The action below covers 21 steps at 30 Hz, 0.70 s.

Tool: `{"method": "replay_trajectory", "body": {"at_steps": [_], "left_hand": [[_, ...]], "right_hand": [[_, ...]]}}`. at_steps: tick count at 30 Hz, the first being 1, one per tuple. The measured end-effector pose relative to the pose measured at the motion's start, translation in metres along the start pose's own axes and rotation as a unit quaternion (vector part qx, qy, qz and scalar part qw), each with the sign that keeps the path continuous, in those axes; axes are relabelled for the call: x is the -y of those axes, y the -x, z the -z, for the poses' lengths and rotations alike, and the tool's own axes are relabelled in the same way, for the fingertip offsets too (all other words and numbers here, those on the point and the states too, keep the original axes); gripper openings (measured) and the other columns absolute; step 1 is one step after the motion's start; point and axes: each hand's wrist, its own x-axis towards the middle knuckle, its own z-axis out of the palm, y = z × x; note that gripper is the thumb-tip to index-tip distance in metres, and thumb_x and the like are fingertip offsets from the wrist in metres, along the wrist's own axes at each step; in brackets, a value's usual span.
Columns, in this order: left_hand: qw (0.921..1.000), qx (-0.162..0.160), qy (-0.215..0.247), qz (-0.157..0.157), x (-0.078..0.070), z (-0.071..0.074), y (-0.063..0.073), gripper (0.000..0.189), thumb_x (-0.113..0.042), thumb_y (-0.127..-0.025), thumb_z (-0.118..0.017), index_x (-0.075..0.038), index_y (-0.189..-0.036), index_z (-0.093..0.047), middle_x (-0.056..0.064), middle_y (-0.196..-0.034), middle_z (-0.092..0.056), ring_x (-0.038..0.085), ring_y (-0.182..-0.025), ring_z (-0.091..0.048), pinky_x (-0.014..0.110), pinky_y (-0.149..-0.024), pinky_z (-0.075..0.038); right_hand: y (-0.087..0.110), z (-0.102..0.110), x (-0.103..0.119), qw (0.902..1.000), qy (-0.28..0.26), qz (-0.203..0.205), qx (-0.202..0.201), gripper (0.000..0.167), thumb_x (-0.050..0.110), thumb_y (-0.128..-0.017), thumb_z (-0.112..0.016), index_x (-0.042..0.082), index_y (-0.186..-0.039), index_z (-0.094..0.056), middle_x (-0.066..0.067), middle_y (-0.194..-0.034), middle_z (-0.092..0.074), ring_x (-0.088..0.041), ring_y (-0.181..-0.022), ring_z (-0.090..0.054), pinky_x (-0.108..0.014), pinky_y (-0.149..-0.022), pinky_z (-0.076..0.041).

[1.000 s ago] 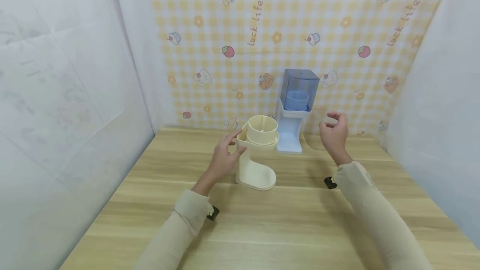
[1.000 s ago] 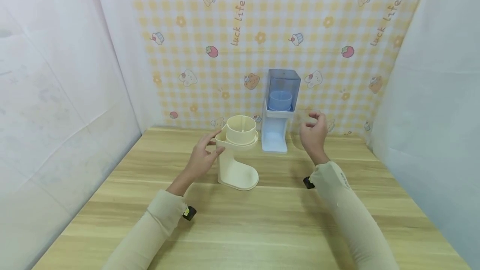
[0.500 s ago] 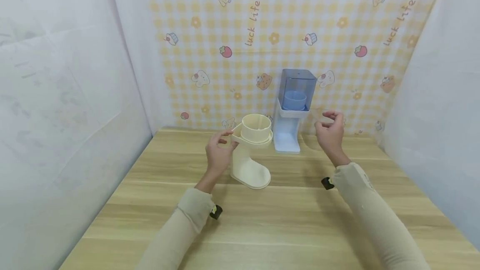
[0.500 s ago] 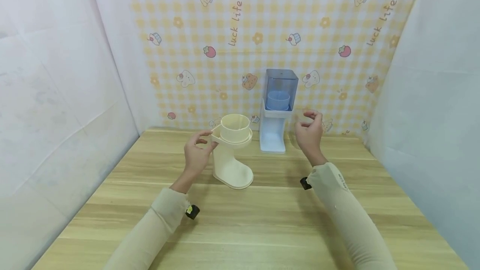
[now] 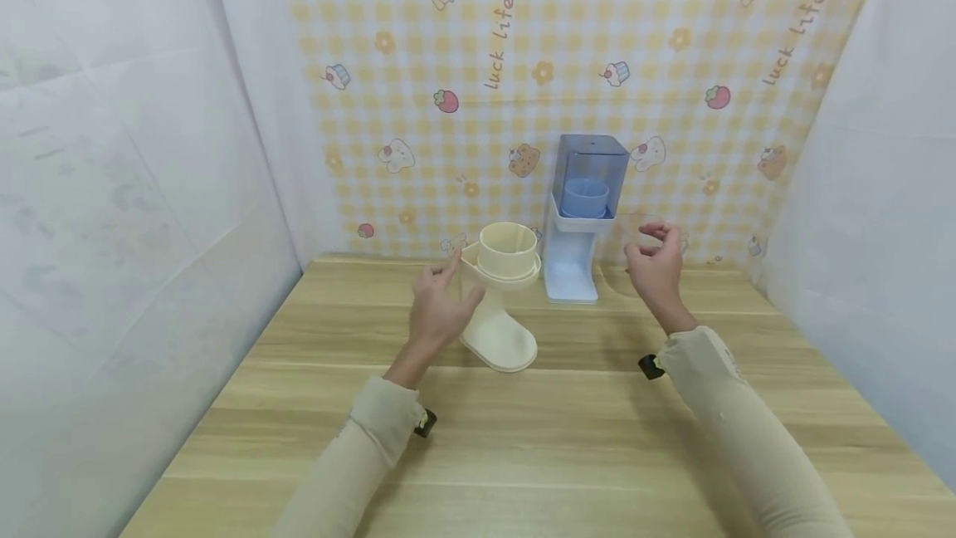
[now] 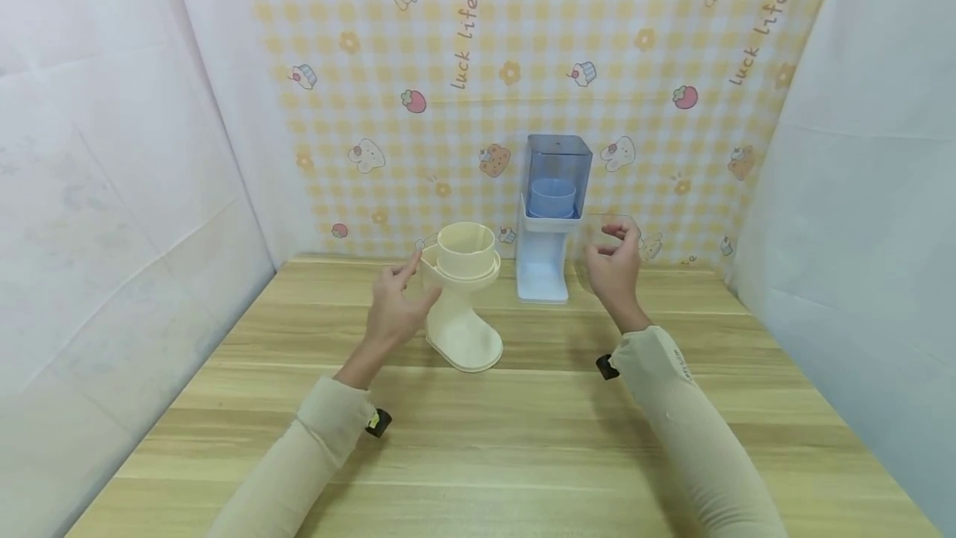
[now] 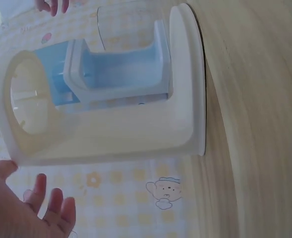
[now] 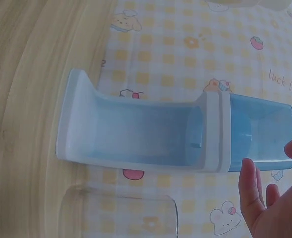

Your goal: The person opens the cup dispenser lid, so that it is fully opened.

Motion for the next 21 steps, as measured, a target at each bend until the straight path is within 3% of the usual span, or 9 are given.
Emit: {"method": "replay_trajectory", "body": {"at_steps": [3, 7, 14, 21], "left_hand": [[0.9988, 0.023, -0.04, 0.02, -0.006, -0.004, -0.001, 0.094, -0.071, -0.081, -0.058, -0.026, -0.157, -0.027, 0.017, -0.136, -0.042, 0.038, -0.122, -0.039, 0.054, -0.082, -0.048], [0.9971, 0.031, -0.052, 0.047, -0.017, -0.009, -0.004, 0.118, -0.084, -0.069, -0.06, -0.024, -0.16, -0.016, 0.018, -0.142, -0.037, 0.039, -0.127, -0.036, 0.062, -0.09, -0.044], [0.9952, 0.022, -0.051, 0.08, -0.03, -0.018, -0.014, 0.132, -0.086, -0.059, -0.068, -0.022, -0.16, -0.012, 0.019, -0.143, -0.035, 0.04, -0.129, -0.034, 0.064, -0.092, -0.041], [0.9936, 0.01, -0.062, 0.093, -0.032, -0.02, -0.021, 0.131, -0.082, -0.059, -0.072, -0.018, -0.158, -0.017, 0.02, -0.142, -0.037, 0.041, -0.128, -0.037, 0.062, -0.091, -0.042]], "right_hand": [[-0.001, -0.001, -0.004, 1.0, 0.003, 0.009, -0.003, 0.035, -0.001, -0.087, -0.053, 0.006, -0.119, -0.043, -0.009, -0.124, -0.053, -0.01, -0.08, -0.058, -0.016, -0.055, -0.053], [0.0, -0.001, -0.005, 0.9999, 0.005, 0.014, 0.005, 0.035, -0.002, -0.087, -0.053, 0.004, -0.12, -0.043, -0.013, -0.125, -0.053, -0.012, -0.081, -0.058, -0.016, -0.055, -0.053], [0.002, -0.001, -0.001, 0.9994, 0.025, 0.005, 0.025, 0.043, 0.001, -0.089, -0.054, 0.002, -0.13, -0.043, -0.017, -0.132, -0.053, -0.018, -0.088, -0.057, -0.016, -0.06, -0.053], [0.0, -0.005, 0.009, 0.9977, 0.052, -0.006, 0.042, 0.053, 0.005, -0.091, -0.056, 0.007, -0.142, -0.042, -0.014, -0.138, -0.05, -0.027, -0.102, -0.058, -0.024, -0.078, -0.051]]}}
